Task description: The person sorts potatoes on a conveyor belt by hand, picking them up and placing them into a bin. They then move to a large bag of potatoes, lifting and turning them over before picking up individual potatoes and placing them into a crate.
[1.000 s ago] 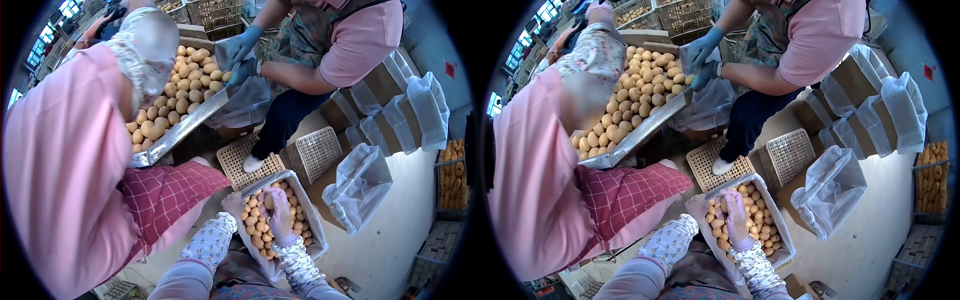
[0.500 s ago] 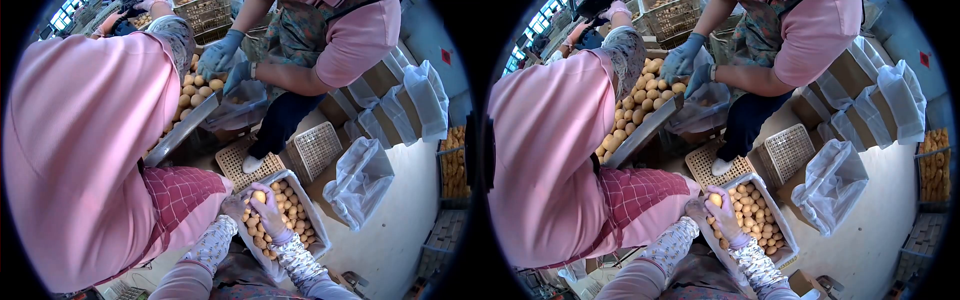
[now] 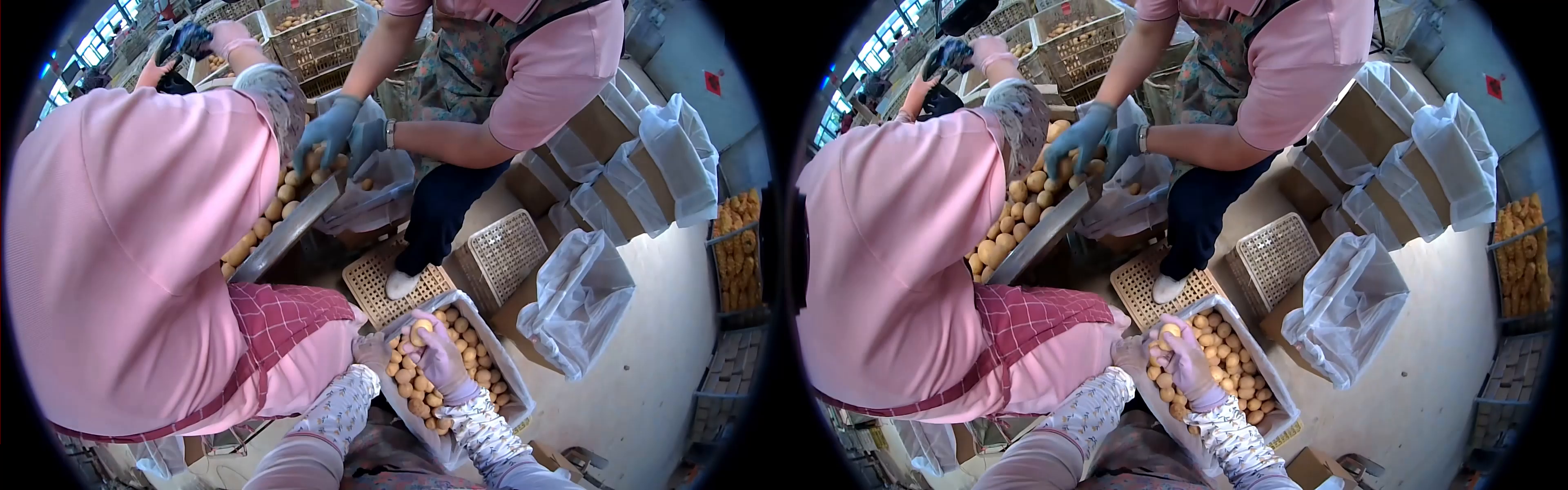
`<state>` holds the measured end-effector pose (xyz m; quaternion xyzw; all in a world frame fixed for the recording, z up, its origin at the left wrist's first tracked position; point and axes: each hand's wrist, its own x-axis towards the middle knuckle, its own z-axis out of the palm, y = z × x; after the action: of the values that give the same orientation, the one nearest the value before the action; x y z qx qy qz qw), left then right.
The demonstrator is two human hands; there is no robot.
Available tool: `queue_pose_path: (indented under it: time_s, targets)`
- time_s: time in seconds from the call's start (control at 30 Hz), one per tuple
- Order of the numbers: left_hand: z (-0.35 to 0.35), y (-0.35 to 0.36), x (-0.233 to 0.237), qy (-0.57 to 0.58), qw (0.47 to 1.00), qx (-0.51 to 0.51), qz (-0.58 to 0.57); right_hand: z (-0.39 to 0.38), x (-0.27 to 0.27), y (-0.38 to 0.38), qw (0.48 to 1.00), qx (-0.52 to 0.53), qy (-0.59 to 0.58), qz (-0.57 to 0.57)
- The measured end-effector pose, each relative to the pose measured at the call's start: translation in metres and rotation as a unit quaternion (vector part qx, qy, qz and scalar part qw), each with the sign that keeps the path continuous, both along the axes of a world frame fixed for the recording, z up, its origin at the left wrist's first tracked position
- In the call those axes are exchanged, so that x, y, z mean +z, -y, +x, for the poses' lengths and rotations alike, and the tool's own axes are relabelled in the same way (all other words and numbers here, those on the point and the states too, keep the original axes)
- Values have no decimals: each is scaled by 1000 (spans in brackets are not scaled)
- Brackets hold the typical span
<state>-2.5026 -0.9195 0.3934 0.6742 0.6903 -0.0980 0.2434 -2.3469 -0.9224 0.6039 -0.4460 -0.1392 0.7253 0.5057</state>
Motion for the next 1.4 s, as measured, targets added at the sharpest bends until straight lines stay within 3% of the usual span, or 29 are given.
queue_pose_path:
  time_s: [0.17, 0.33, 0.4, 0.47, 0.5, 0.53, 0.67, 0.77, 0.8, 0.83, 0.9, 0.93, 0.97, 1.0, 1.07, 1.13, 1.17, 1.2, 1.27, 1.33, 1.37, 1.4]
  targets:
    - [-11, 8, -52, 87, 996, 19, 16, -4, 25, -16, 984, 100, 92, 113]
    - [-14, 19, -107, 108, 993, -2, 42, -19, 42, -29, 970, 82, 170, 157]
    - [-9, 12, -72, 93, 995, 6, 18, -24, 43, -33, 960, 71, 195, 190]
    - [-2, -1, -14, 36, 998, 8, -47, -35, 19, -34, 900, 16, 335, 277]
    - [-2, -3, -13, 33, 998, 9, -58, -41, 18, -36, 858, -12, 401, 321]
    - [-3, -3, -13, 34, 998, 11, -58, -44, 22, -30, 876, 0, 382, 293]
    - [-4, 2, -30, 36, 999, 10, -28, -46, 21, -39, 850, -13, 397, 346]
    - [-2, 6, -36, 31, 999, 8, -1, -37, 11, -53, 901, 15, 377, 212]
    - [-2, 7, -36, 27, 1000, 9, 4, -33, 23, -51, 963, 29, 250, 98]
    - [-2, 6, -36, 31, 999, 16, -9, -29, 14, -46, 981, 29, 183, 54]
    - [-1, 9, -56, 43, 999, 20, -20, -21, -11, -30, 998, 25, 46, -31]
    - [0, 23, -100, 50, 998, 16, -18, -16, -9, -24, 996, 58, -12, -68]
    - [0, 21, -99, 56, 998, 15, -18, -14, -7, -25, 995, 75, -26, -54]
    - [2, 16, -83, 49, 998, 19, -37, -13, -4, -27, 994, 90, -38, -41]
    - [5, 5, -37, 32, 995, 32, -87, -4, 18, -45, 972, 125, -171, -97]
    - [7, -4, 2, 21, 993, 46, -110, -3, 43, -92, 968, 195, -112, -115]
    - [9, -8, 16, 22, 993, 54, -105, 2, 45, -146, 944, 288, -157, 38]
    - [10, -11, 31, 22, 993, 61, -100, -23, 90, -206, 961, 218, -50, 163]
    - [11, -10, 29, 26, 993, 64, -91, -41, 97, -324, 866, 156, 279, 385]
    - [8, -5, 17, 6, 994, 57, -96, -59, 137, -369, 815, 108, 344, 454]
    - [5, -1, -4, 4, 996, 35, -83, -64, 135, -361, 851, 112, 282, 429]
    - [5, -5, 6, 17, 996, 48, -75, -69, 132, -352, 883, 112, 218, 400]
